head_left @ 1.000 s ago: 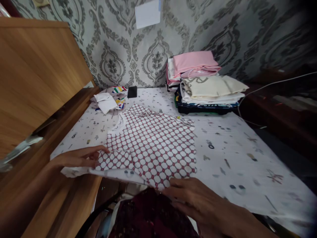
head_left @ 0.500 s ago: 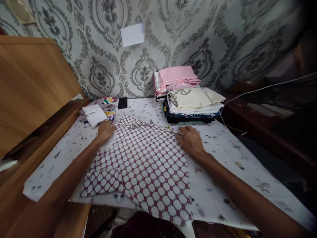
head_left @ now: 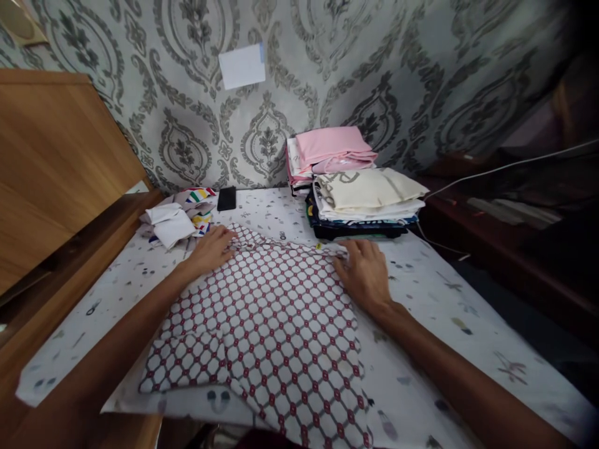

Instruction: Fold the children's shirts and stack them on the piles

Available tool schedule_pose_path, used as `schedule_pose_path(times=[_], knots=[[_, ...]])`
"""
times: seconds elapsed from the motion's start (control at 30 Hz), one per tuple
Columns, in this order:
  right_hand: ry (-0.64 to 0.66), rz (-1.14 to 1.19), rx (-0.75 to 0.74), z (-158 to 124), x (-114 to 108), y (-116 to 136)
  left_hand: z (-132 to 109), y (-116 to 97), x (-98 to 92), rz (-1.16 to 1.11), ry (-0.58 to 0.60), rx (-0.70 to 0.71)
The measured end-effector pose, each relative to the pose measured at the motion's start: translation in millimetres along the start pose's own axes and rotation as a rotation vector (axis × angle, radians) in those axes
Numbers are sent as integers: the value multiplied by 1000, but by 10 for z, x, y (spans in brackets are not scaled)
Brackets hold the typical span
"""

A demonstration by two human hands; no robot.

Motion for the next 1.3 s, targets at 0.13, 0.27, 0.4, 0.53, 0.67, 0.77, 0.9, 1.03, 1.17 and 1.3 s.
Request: schedule_pose_path(times=[0.13,0.27,0.4,0.53,0.67,0.77,0.9,1.03,1.17,1.3], knots=[[140,167,-389,-55,-13,367,315,-141,-159,73,95,-34],[321,243,-500,-2,112,524,791,-65,-431,-86,-4,-233],[307,79,-322,76,297,365,1072,-36,-504,-619,-103,-316],[239,-48,-180,82,408,164,725,-308,-188,-810,-54,-55],[229,-94,-140,39,422,138,179,-383,188,-557,140,141],[219,-107,-106,17,411,169,97,-8,270,-400,205,-29],[212,-79,-105,27,366,182,221,482,182,-299,277,-234],[248,-48,-102,-30,247,277,68,256,97,-288,190,-297],[312,47,-299,-365,80,598,-421,-320,71,-378,312,-25],[421,179,-560,-896,-120,887,-958,-454,34,-322,367,55]])
Point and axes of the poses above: each hand's wrist, its own z-axis towards the middle knuckle, its own x-axis out of the palm, y = z × x, the point moved 1 cm from there along z, towards the middle knuckle, and after that the axes turned 11 degrees about y, right-handed, at the moved point
